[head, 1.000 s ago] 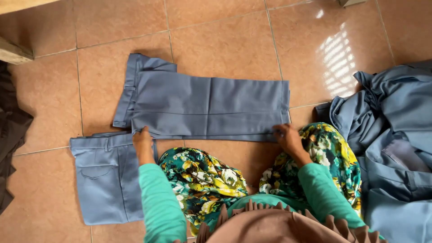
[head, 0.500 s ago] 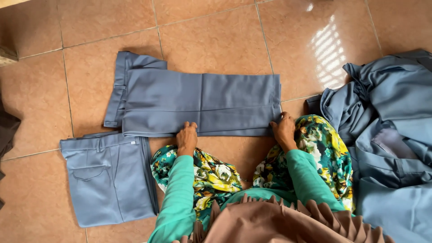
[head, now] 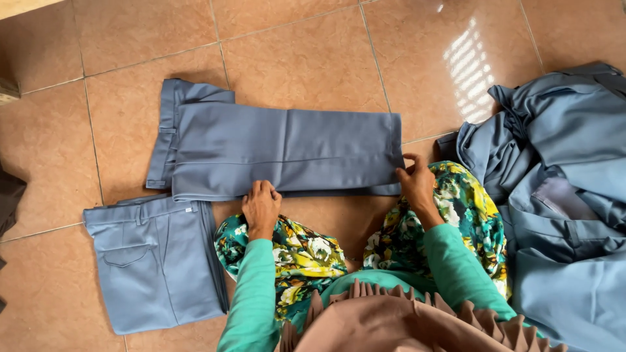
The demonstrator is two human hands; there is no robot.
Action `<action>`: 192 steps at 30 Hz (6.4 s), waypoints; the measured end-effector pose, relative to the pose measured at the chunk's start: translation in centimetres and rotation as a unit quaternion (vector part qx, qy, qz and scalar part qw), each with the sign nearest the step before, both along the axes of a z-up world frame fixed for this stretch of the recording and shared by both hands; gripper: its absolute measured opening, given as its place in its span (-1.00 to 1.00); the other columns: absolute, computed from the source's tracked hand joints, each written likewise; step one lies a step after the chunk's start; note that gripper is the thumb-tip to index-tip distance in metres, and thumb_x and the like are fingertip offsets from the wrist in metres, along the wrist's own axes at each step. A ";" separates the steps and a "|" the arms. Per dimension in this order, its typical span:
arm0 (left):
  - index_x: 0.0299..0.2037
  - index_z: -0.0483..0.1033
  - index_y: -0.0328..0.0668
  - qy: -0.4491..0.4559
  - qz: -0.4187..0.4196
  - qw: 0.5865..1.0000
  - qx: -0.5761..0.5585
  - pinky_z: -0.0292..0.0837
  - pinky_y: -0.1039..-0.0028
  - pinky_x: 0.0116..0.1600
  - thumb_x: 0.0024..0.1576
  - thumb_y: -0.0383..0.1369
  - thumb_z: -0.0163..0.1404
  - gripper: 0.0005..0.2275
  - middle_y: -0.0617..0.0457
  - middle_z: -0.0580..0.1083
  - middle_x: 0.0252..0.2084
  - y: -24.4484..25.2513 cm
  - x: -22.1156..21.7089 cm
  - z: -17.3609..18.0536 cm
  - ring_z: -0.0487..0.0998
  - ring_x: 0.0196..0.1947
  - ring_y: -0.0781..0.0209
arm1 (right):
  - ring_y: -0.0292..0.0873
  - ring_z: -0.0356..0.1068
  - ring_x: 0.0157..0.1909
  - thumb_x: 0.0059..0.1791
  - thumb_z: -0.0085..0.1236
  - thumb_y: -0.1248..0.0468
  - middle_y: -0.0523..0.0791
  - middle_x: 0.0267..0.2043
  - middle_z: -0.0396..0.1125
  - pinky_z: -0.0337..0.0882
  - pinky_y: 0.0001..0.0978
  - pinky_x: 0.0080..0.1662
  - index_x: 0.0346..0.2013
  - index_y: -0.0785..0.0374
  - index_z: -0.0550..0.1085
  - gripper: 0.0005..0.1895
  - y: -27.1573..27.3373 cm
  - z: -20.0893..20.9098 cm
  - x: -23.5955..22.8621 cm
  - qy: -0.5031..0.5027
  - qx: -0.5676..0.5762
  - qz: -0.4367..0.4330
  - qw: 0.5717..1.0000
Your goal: The person is folding blue trousers on a tiled floor, creating a neat stack.
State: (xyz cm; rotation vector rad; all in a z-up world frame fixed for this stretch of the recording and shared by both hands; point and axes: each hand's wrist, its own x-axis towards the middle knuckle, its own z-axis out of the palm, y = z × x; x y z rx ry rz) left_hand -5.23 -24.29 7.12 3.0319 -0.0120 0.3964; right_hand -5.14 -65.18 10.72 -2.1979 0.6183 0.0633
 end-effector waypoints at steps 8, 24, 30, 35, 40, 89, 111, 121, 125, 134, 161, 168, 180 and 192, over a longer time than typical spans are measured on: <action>-0.27 0.42 0.04 0.299 0.002 0.954 -0.002 0.41 0.11 0.03 0.11 -0.26 0.05 -0.90 0.06 0.46 -0.07 0.4 0.9 -3.0 0.63 -0.14 -0.06 | 0.37 0.41 0.12 -0.02 0.20 0.26 0.25 0.10 0.38 0.45 0.22 0.09 0.33 0.17 0.25 -0.37 0.8 -4.7 -0.4 0.139 -0.085 0.089 0.983; 0.47 0.07 0.26 0.378 0.055 0.921 -0.072 0.51 0.00 0.06 0.35 -0.16 -0.23 -0.54 -0.24 0.45 0.09 -1.8 2.7 1.1 0.62 0.00 -0.30 | 0.22 0.46 0.04 -0.30 0.52 0.08 0.09 -0.16 0.48 0.46 0.11 -0.05 -0.07 0.14 0.56 -0.44 -0.2 -15.6 4.6 0.119 0.027 -0.104 0.987; 0.50 -0.01 0.32 0.399 0.023 0.914 -0.075 0.52 0.02 0.06 0.35 -0.08 -0.23 -0.50 -0.27 0.48 0.03 -7.3 4.8 -0.1 0.63 0.00 -0.28 | 0.03 0.50 -0.06 -0.27 0.51 0.30 -0.05 -0.10 0.45 0.50 -0.08 -0.07 0.16 0.20 0.45 -0.28 -0.7 1.4 7.2 0.021 0.434 -0.132 0.891; 0.49 0.02 0.30 0.381 -0.052 0.905 -0.183 0.49 -0.09 0.00 0.29 -0.09 -0.16 -0.46 -0.33 0.52 -0.04 -17.6 6.4 0.4 0.60 -0.06 -0.37 | -0.18 0.58 -0.23 -0.22 0.36 0.36 -0.16 -0.17 0.53 0.63 -0.34 -0.19 0.02 0.09 0.53 -0.49 -6.2 12.1 7.3 -0.064 0.519 -0.138 0.841; 0.48 0.08 0.25 0.416 -0.134 0.850 -0.295 0.35 -0.11 0.13 0.22 -0.09 -0.11 -0.43 -0.41 0.47 0.11 -28.7 7.4 -0.5 0.48 0.10 -0.42 | -0.24 0.53 -0.35 -0.22 0.26 0.38 -0.16 -0.22 0.51 0.62 -0.48 -0.31 0.03 0.20 0.51 -0.50 -10.1 17.9 7.6 -0.157 0.527 -0.133 0.825; 0.51 -0.08 -0.15 0.234 -0.107 0.919 -0.298 -0.04 0.13 0.48 -0.01 -0.53 0.00 -0.19 -0.36 0.01 0.48 -18.9 -3.9 -5.7 0.03 0.44 -0.30 | -0.24 0.47 -0.26 -0.11 0.23 0.32 -0.19 -0.23 0.45 0.51 -0.44 -0.27 -0.02 0.11 0.45 -0.64 -0.8 16.6 2.0 -0.065 0.481 -0.130 0.865; -0.36 0.66 -0.22 0.581 -0.018 0.664 -0.470 0.62 0.42 -0.29 0.15 -0.43 -0.10 -0.78 -0.01 0.61 -0.51 -17.5 -5.9 -3.4 0.68 -0.51 0.23 | 0.15 -0.02 0.46 0.01 0.11 -0.17 -0.10 0.42 -0.02 0.41 0.35 0.13 0.51 0.02 0.06 -0.14 12.8 -5.3 -0.6 0.109 -0.208 0.351 0.906; 0.36 0.25 -0.19 0.073 0.198 0.908 -0.362 0.47 0.05 0.16 0.22 -0.14 0.02 -0.46 -0.25 0.42 0.15 -6.8 0.6 -4.6 0.48 0.13 -0.22 | 0.08 -0.37 0.63 -0.01 0.08 -0.16 0.01 0.62 -0.31 -0.15 0.50 0.37 0.59 -0.13 -0.22 0.02 8.0 -0.3 0.1 0.129 -0.252 0.398 0.873; 0.45 0.01 -0.33 0.210 0.225 0.892 -0.332 0.28 0.05 0.35 0.12 -0.06 0.12 -0.21 -0.34 0.27 0.30 -8.1 1.1 -7.3 0.33 0.31 -0.22 | 0.14 -0.46 0.63 -0.10 0.17 -0.28 0.07 0.63 -0.41 -0.26 0.48 0.40 0.59 -0.11 -0.24 0.16 6.9 -1.0 -2.7 0.148 -0.240 0.395 0.874; 0.27 0.24 -0.56 0.233 0.302 0.503 -0.776 0.36 0.09 0.13 -0.18 -0.28 0.43 -0.15 -0.40 0.35 0.15 -7.5 -2.3 0.9 0.43 0.12 -0.22 | 0.06 -0.51 0.63 -0.13 0.33 -0.07 0.01 0.64 -0.48 -0.37 0.40 0.43 0.59 -0.14 -0.35 0.25 6.7 0.4 -3.2 0.156 -0.212 0.405 0.876; -0.06 0.39 -0.05 0.277 -0.073 0.719 -0.633 0.53 0.35 -0.06 0.27 0.00 -0.05 -0.68 -0.05 0.51 -0.30 -17.7 -0.3 10.3 0.56 -0.22 0.13 | 0.31 0.18 0.37 -0.07 0.24 0.38 0.24 0.40 0.08 0.28 0.33 0.23 0.45 0.34 0.13 -0.18 9.4 -6.1 -4.1 0.223 0.577 -0.049 0.784; 0.49 -0.20 -0.47 0.494 0.256 0.428 -0.712 0.40 -0.11 0.24 0.09 0.41 -0.06 0.10 -0.69 -0.07 0.42 -14.3 -8.8 0.9 0.17 0.37 -0.53 | 0.33 0.32 0.22 -0.07 0.20 0.51 0.33 0.23 0.20 0.40 0.22 0.16 0.38 0.52 0.15 -0.26 7.2 -10.3 -3.6 0.214 0.603 -0.083 0.764; 0.22 0.34 -0.17 0.094 0.304 0.460 -0.829 0.38 -0.07 0.19 0.05 -0.33 0.36 -0.43 -0.12 0.40 0.09 -15.0 -5.3 -3.4 0.43 0.07 0.05 | 0.21 0.21 0.38 -0.04 0.33 -0.03 0.15 0.36 0.18 0.11 0.29 0.36 0.39 0.29 0.19 -0.15 6.2 -4.1 0.0 0.197 0.614 -0.104 0.757; 0.06 0.46 -0.14 -0.006 0.245 0.372 -0.895 0.58 0.42 -0.24 -0.08 -0.44 0.35 -0.53 0.02 0.45 -0.14 -3.2 -4.3 12.1 0.56 -0.21 0.15 | -0.22 0.64 -0.16 -0.14 0.44 0.19 -0.20 -0.15 0.53 0.65 -0.36 -0.08 -0.03 0.12 0.51 -0.58 10.4 -2.8 11.0 0.104 0.552 -0.105 0.821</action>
